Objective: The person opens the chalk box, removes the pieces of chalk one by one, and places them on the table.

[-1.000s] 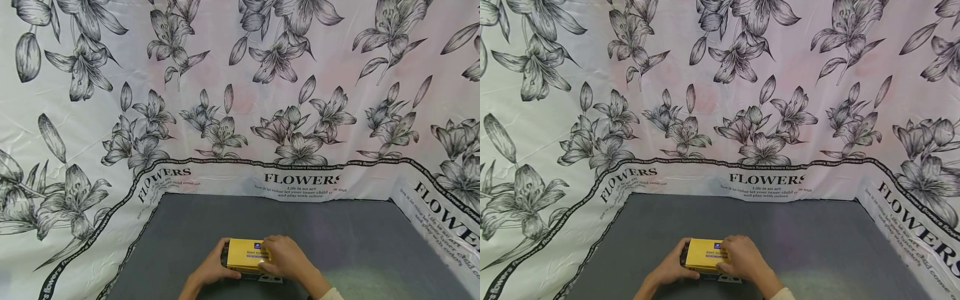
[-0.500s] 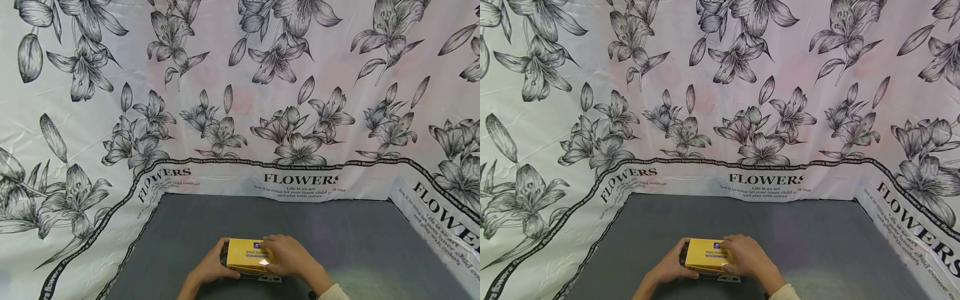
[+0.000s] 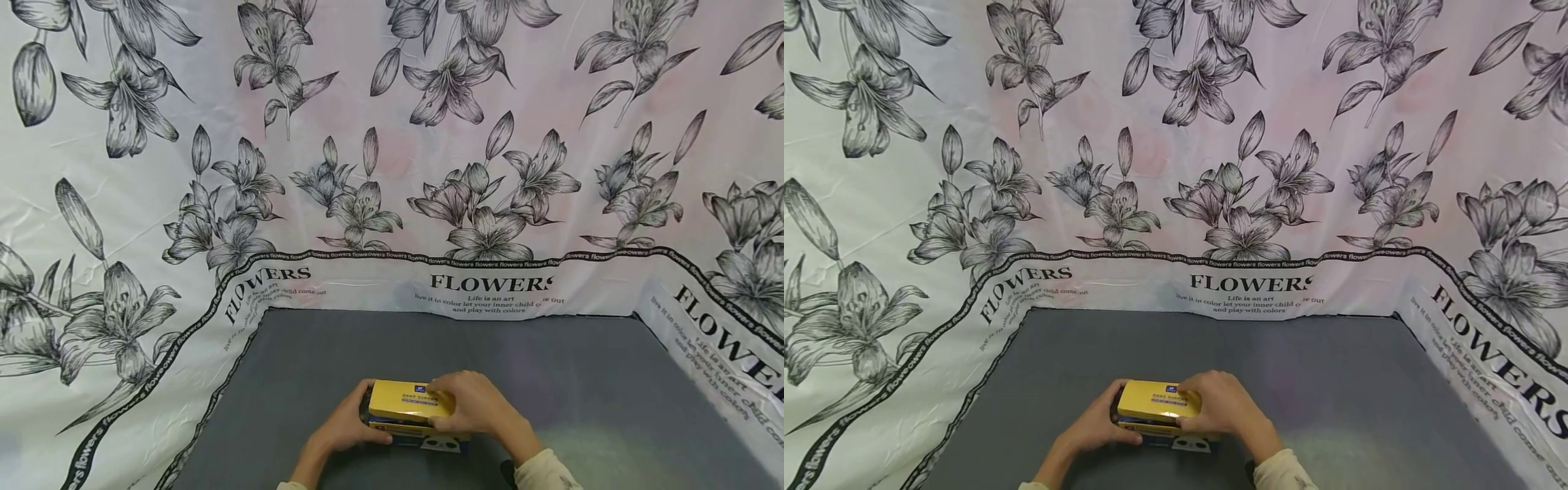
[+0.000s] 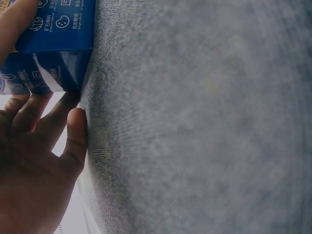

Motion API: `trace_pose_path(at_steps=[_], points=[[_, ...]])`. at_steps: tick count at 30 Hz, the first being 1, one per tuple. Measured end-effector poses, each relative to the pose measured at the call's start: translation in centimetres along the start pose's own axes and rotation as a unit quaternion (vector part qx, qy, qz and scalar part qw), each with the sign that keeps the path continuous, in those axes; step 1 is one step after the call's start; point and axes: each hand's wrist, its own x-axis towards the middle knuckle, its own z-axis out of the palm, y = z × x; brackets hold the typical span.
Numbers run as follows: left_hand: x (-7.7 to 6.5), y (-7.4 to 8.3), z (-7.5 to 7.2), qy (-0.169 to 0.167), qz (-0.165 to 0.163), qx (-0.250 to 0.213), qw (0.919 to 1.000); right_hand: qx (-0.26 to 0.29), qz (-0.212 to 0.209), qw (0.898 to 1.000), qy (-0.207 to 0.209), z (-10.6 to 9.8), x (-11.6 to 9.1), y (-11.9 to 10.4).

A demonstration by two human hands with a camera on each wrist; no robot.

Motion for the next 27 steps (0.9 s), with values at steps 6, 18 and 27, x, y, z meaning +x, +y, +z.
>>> trace_pose_path(at_steps=[6,18,27], points=[[-0.2,0.0,-0.1,0.0,0.0,0.006,1.0,0.06,0.026,0.998,0.0,-0.1,-0.1,0.2],[-0.3,0.4,0.1,-0.003,0.006,0.0,1.0,0.112,-0.003,0.982,0.152,1.0,-3.3,1.3],[-0.3,0.4,0.0,-0.009,0.001,-0.013,0.9999,0.106,0.03,0.967,0.231,1.1,-7.2,2.7]])
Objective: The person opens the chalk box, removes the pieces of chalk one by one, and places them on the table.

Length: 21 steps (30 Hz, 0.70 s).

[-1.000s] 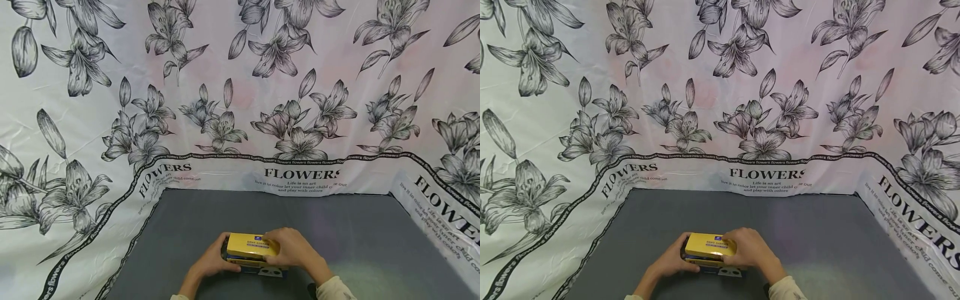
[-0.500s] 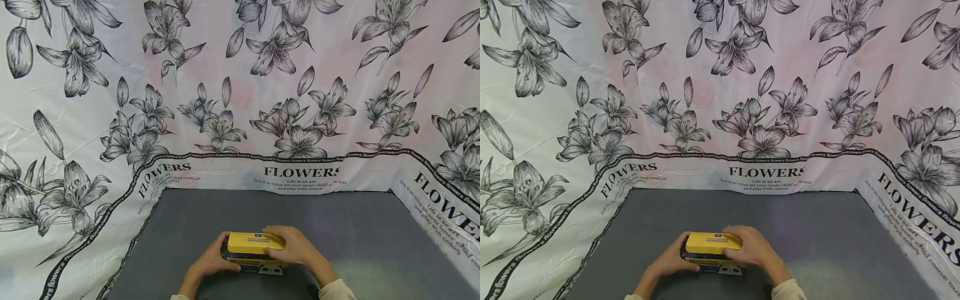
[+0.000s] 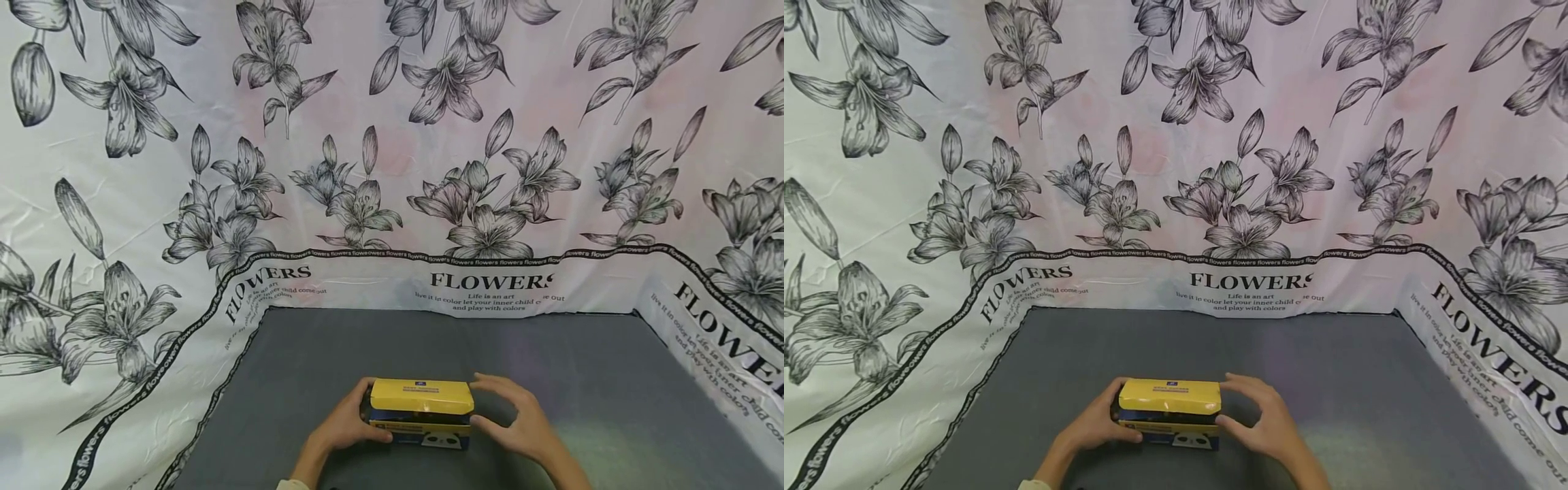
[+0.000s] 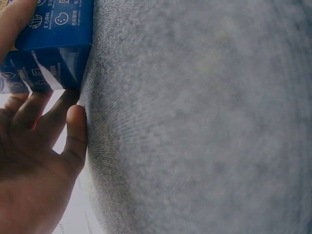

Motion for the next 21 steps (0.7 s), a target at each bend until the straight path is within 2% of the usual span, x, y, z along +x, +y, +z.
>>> trace_pose_path(at_steps=[5,9,15,21], points=[[-0.1,0.0,-0.1,0.001,-0.002,0.003,1.0,-0.023,0.013,1.0,0.0,-0.4,-1.2,0.7],[-0.1,0.0,-0.1,0.0,-0.001,0.003,1.0,-0.037,-0.002,0.999,-0.003,0.0,-1.5,0.8],[-0.1,0.0,-0.2,0.001,-0.005,0.012,0.9999,-0.026,-0.022,0.999,0.016,0.8,-0.8,0.5],[-0.2,0.1,-0.3,0.017,-0.027,0.068,0.9972,-0.033,-0.036,0.998,0.043,1.1,0.5,0.3]])
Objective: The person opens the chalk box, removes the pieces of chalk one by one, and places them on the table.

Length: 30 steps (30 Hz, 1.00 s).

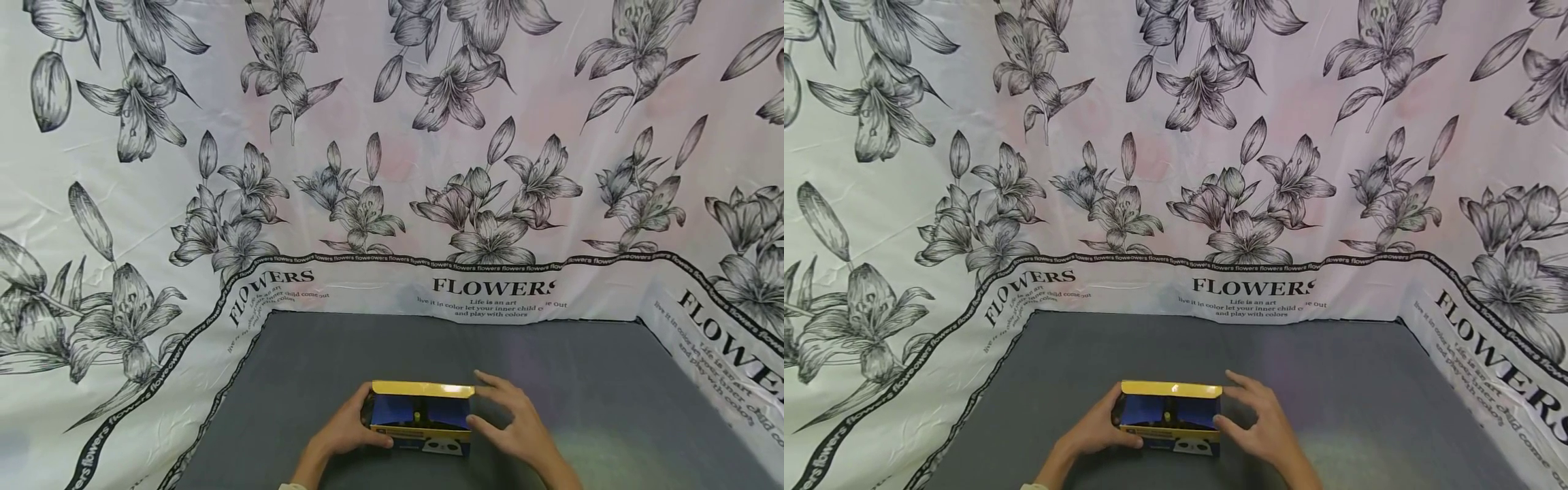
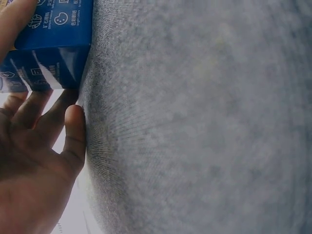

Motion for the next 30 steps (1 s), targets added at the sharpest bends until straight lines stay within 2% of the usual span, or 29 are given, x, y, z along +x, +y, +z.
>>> trace_pose_path(at_steps=[5,10,15,22,30], points=[[0.1,0.0,-0.2,0.008,-0.014,0.033,0.9993,-0.003,-0.027,1.0,0.012,0.3,1.6,0.4],[0.4,-0.1,-0.3,0.002,0.0,0.024,0.9997,-0.005,-0.041,0.999,0.007,0.7,3.1,0.8],[0.4,-0.2,-0.3,-0.009,0.002,0.004,1.0,-0.006,-0.029,1.0,-0.002,1.3,3.8,1.1],[0.5,-0.2,-0.3,-0.018,0.002,-0.029,0.9994,-0.012,-0.029,0.999,0.008,2.3,4.5,2.1],[0.4,-0.4,-0.3,-0.021,0.01,-0.035,0.9991,0.008,-0.002,1.0,-0.007,3.0,4.5,3.5]])
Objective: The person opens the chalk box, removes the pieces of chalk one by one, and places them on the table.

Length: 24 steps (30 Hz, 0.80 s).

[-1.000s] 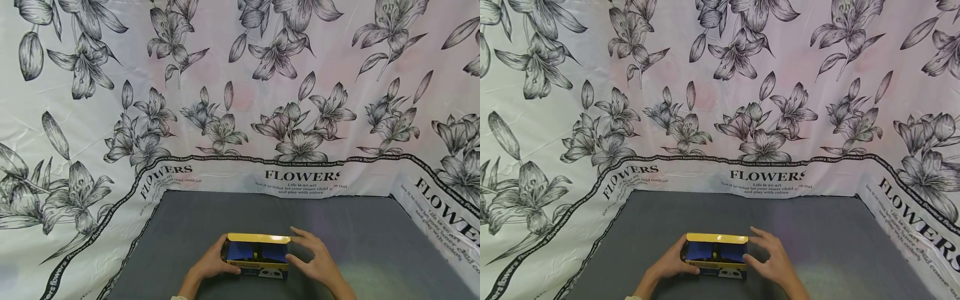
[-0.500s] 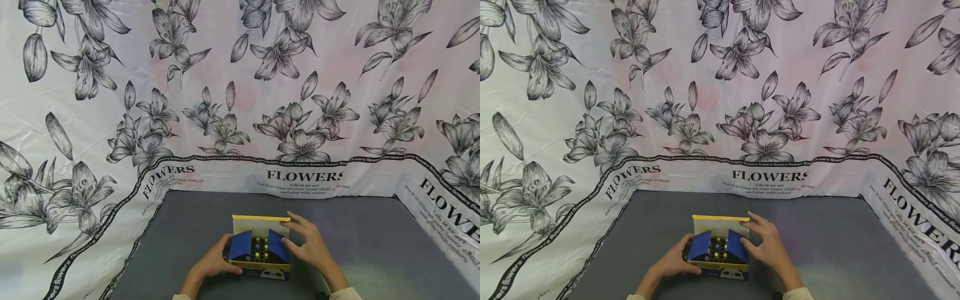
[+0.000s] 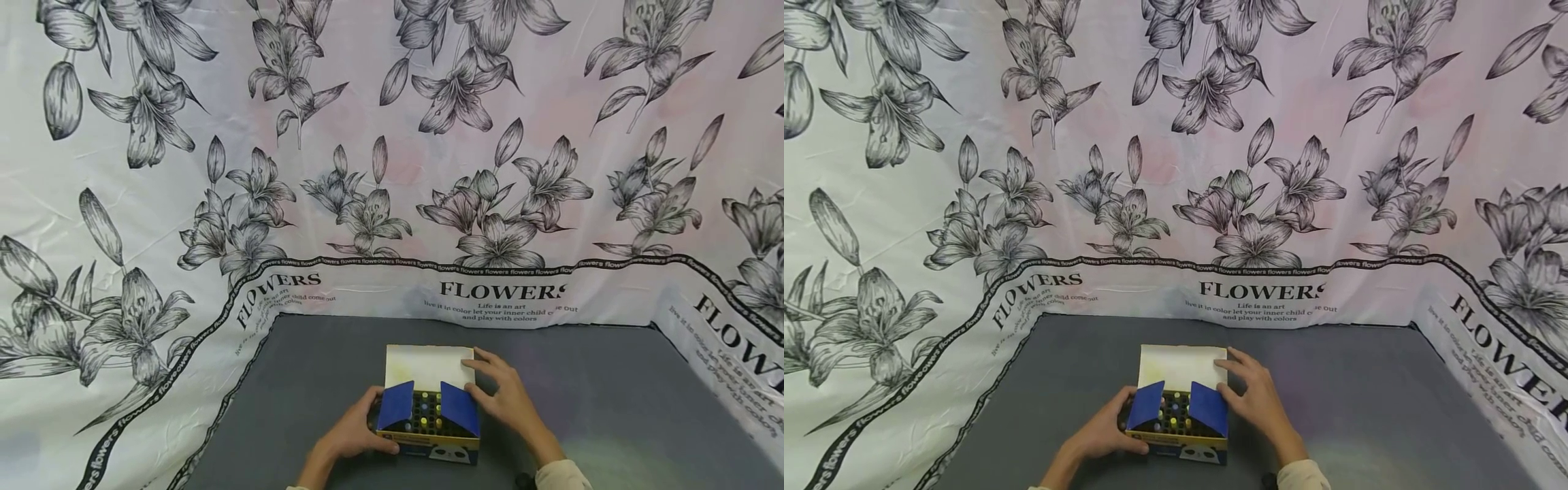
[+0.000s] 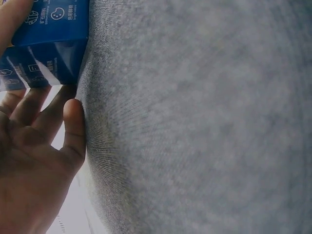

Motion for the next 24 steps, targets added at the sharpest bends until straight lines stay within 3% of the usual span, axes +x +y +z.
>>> trace_pose_path(at_steps=[5,10,17,24], points=[[-0.1,0.1,0.1,0.006,0.0,0.003,1.0,0.044,0.05,0.998,-0.019,0.5,-0.4,0.8],[-0.2,0.1,0.2,0.008,-0.001,0.0,1.0,0.09,0.119,0.988,-0.042,0.8,-0.8,1.4],[-0.2,0.2,0.2,0.011,-0.002,-0.002,0.9999,0.152,0.198,0.964,-0.093,0.9,-1.0,1.7],[-0.2,0.3,0.2,0.016,-0.004,0.018,0.9997,0.204,0.246,0.939,-0.129,1.1,-1.0,1.6]])
